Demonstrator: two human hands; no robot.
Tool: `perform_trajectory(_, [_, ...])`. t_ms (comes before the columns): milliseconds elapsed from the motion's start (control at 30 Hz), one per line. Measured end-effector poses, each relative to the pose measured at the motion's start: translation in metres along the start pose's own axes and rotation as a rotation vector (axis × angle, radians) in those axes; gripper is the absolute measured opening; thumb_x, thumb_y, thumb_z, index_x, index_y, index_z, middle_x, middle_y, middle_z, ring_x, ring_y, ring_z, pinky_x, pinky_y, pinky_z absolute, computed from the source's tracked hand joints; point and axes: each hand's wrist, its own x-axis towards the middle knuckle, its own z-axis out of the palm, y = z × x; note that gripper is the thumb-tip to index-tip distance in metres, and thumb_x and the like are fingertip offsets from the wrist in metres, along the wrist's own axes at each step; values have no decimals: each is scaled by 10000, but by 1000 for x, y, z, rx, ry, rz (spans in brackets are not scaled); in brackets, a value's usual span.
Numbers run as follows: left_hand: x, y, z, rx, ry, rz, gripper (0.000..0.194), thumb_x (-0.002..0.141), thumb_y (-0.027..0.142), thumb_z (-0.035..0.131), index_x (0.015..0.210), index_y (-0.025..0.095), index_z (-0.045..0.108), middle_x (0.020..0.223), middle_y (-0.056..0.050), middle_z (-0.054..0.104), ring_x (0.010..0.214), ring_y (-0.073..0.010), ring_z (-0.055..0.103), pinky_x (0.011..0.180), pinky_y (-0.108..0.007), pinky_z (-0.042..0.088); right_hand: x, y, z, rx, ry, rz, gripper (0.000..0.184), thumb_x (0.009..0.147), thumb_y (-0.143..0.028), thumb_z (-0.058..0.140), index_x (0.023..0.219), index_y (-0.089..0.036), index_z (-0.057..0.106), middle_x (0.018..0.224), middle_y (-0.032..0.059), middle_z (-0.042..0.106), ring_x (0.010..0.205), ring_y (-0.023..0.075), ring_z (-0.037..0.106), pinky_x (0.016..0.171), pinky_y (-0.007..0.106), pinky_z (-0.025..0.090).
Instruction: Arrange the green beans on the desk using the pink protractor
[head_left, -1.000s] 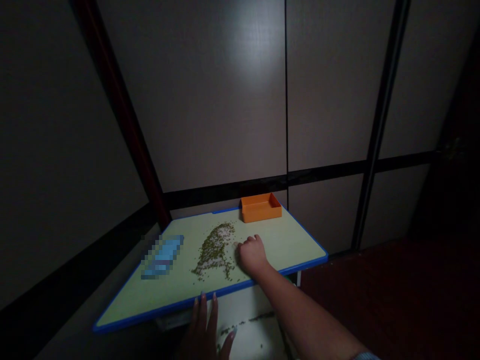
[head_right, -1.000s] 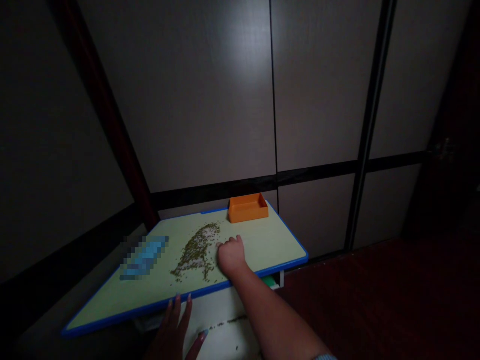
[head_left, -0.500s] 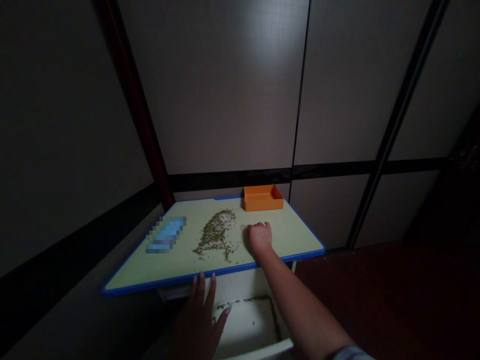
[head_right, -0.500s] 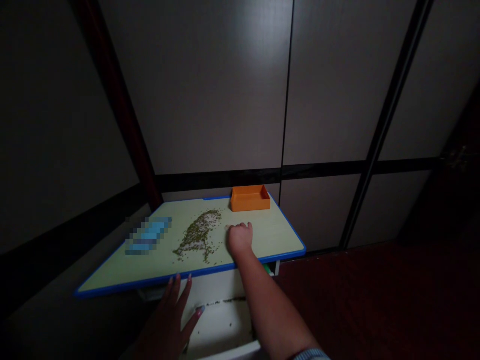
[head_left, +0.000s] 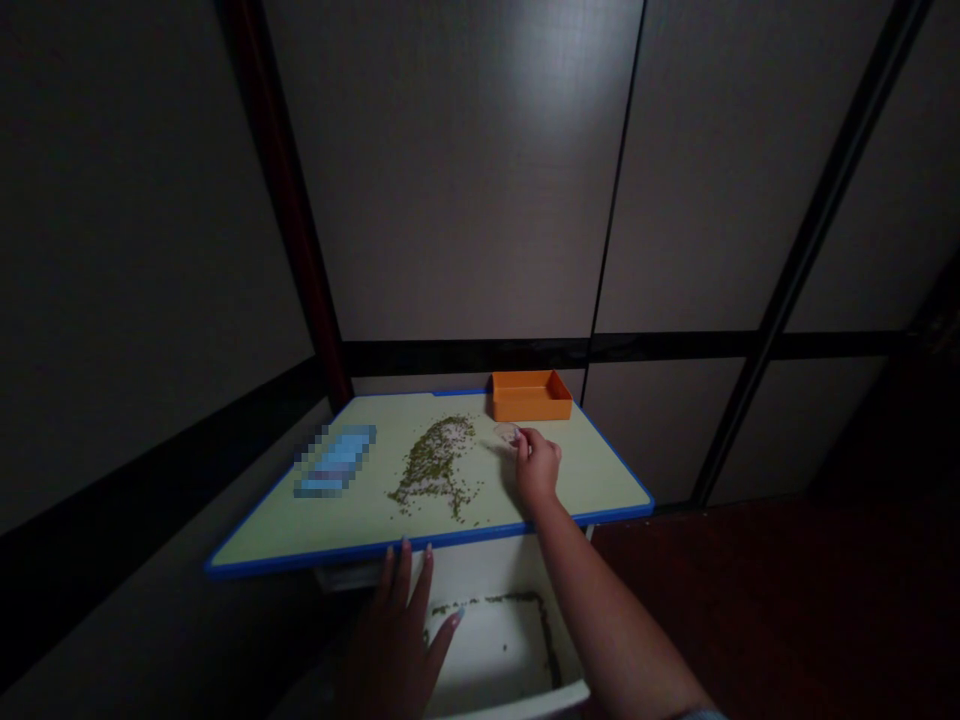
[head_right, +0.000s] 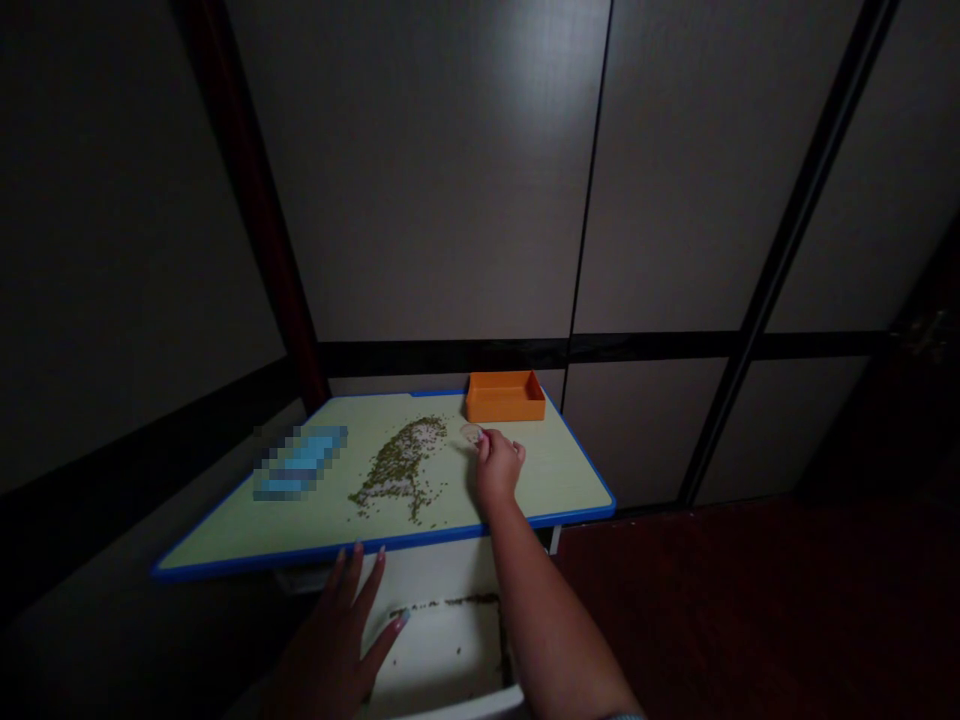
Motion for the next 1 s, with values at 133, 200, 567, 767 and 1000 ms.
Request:
perform_trajectory(133, [-1, -1, 2, 8, 24, 2, 667, 811, 521, 477, 1380, 176, 427, 1502, -168, 377, 1407, -336, 291, 1049, -474, 432, 6, 13, 3, 297, 153, 158, 373, 939, -342, 344, 1059, -116, 615, 848, 95, 707, 771, 183, 635, 734, 267, 416])
perform_trajectory(200, [-2, -1, 2, 14, 28, 12, 663, 808, 514, 489, 1377, 178, 432, 1503, -163, 377, 1411, -335, 285, 1059, -479, 422, 6, 16, 4, 351, 212, 177, 385, 928, -363, 374, 1136, -119, 586, 811, 75, 695, 724, 179, 628, 700, 263, 419])
perform_trajectory(567, [-3, -2, 4, 29, 91, 52, 669, 815, 531, 482, 1375, 169, 434, 1489, -181, 399, 1415, -345, 285, 1051, -484, 429, -2, -1, 13, -35, -199, -198, 243, 881, -202, 527, 1057, -254, 686, 824, 16, 744, 806, 168, 636, 905, 309, 336])
perform_trajectory(767, [-3, -2, 7, 40, 100, 59, 678, 811, 535, 483, 1375, 162, 433, 1483, -195, 402, 1404, -360, 299, 1031, -484, 446, -2, -2, 13, -86, -256, -197, 241, 889, -222, 523, 1051, -238, 699, 928, 31, 756, 861, 176, 657, 880, 298, 350])
perform_trajectory(1000, [-3, 2, 2, 27, 57, 16, 669, 812, 521, 483, 1385, 181, 424, 1514, -170, 353, 1408, -350, 290, 1033, -472, 447, -4, -6, 12, -179, -376, -341, 386, 857, -183, 514, 1220, -171, 642, 1100, 100, 717, 1044, 218, 618, 977, 356, 296])
